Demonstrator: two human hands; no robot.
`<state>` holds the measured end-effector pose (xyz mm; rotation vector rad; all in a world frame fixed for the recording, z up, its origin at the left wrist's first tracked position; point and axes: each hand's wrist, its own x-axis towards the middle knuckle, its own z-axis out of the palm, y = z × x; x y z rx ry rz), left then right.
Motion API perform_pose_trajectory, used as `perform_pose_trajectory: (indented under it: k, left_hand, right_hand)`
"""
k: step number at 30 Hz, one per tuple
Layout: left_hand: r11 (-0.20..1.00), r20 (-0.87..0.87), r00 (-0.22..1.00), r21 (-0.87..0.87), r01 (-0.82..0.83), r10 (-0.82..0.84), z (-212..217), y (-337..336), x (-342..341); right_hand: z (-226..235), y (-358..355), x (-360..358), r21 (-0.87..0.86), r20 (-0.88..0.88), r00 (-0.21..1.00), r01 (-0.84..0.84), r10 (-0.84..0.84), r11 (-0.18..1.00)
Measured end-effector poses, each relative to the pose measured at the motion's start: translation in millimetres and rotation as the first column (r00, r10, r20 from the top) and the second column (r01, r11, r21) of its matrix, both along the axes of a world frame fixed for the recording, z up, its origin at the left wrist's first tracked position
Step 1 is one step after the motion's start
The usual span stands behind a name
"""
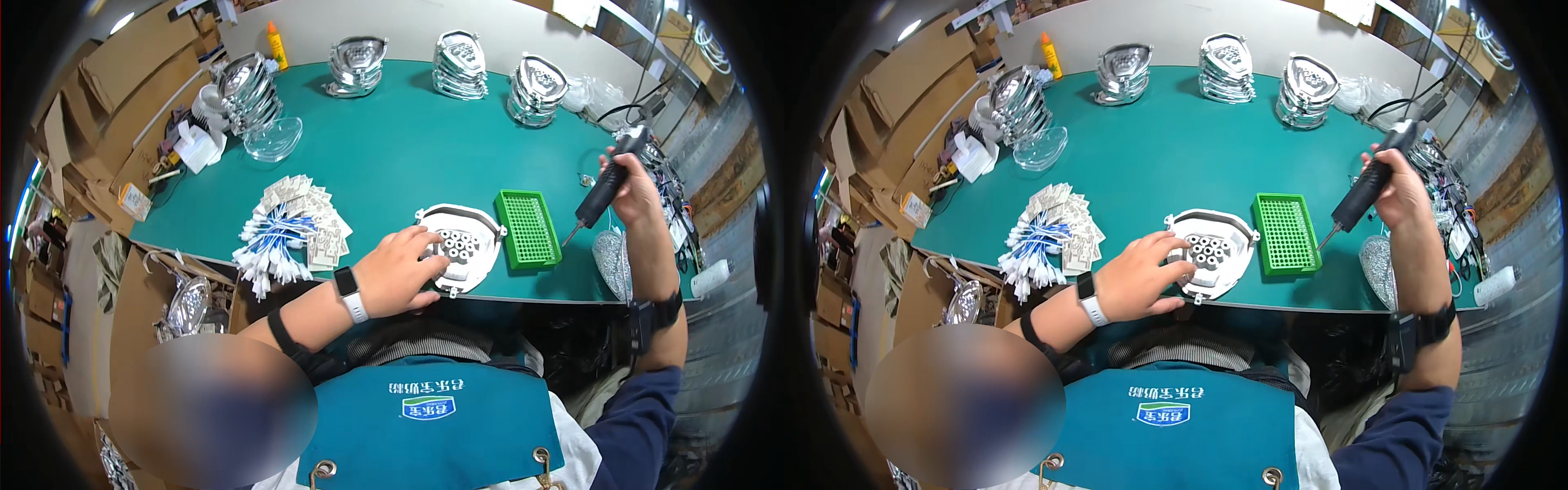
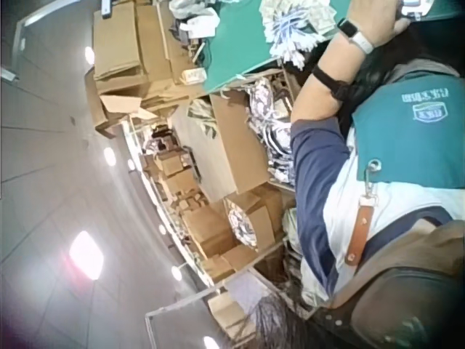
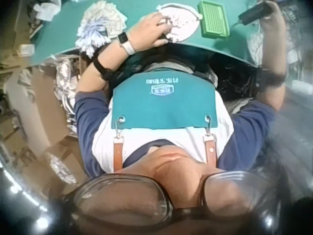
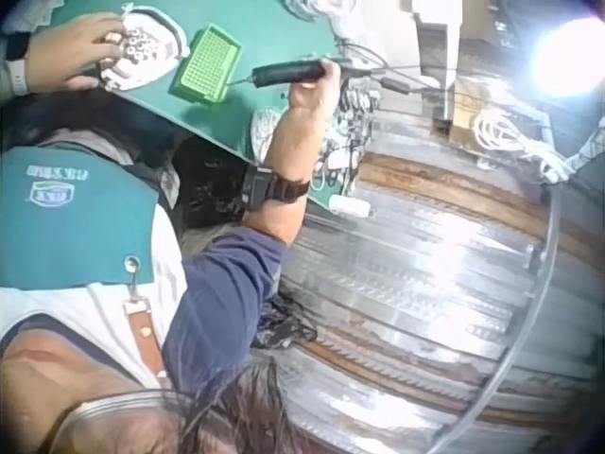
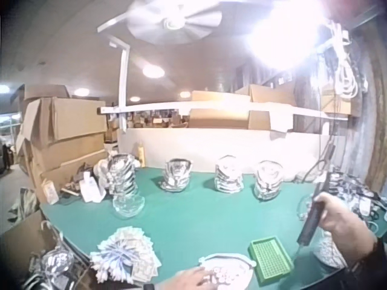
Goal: The worker is assembling and securing internal metal and electrical components into polished metal housings using a power screwdriver.
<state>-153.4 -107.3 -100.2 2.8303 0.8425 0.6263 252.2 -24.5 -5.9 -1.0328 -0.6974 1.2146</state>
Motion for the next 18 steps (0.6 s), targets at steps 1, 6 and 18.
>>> perform_pose_trajectory:
  k: [1, 6, 18]
  left_hand:
    - [1.000, 0.011, 1.000, 0.016, 0.002, -0.002, -6.7, 3.2, 1.1]
    - [0.991, 0.100, 0.989, 0.076, -0.113, 0.105, -25.0, 16.5, 18.3]
    - [0.986, -0.013, 0.998, 0.155, 0.067, -0.065, 1.4, 20.9, 127.0]
  right_hand:
    - [7.4, -9.8, -6.6, 0.085, -0.082, 0.996, -0.017, 0.024, 0.996]
    - [2.9, -59.3, -65.6, 0.381, -0.170, 0.977, 0.183, -0.126, 0.906]
    - [-25.8, -53.9, -83.5, 0.665, 0.039, 0.956, 0.192, -0.290, 0.722]
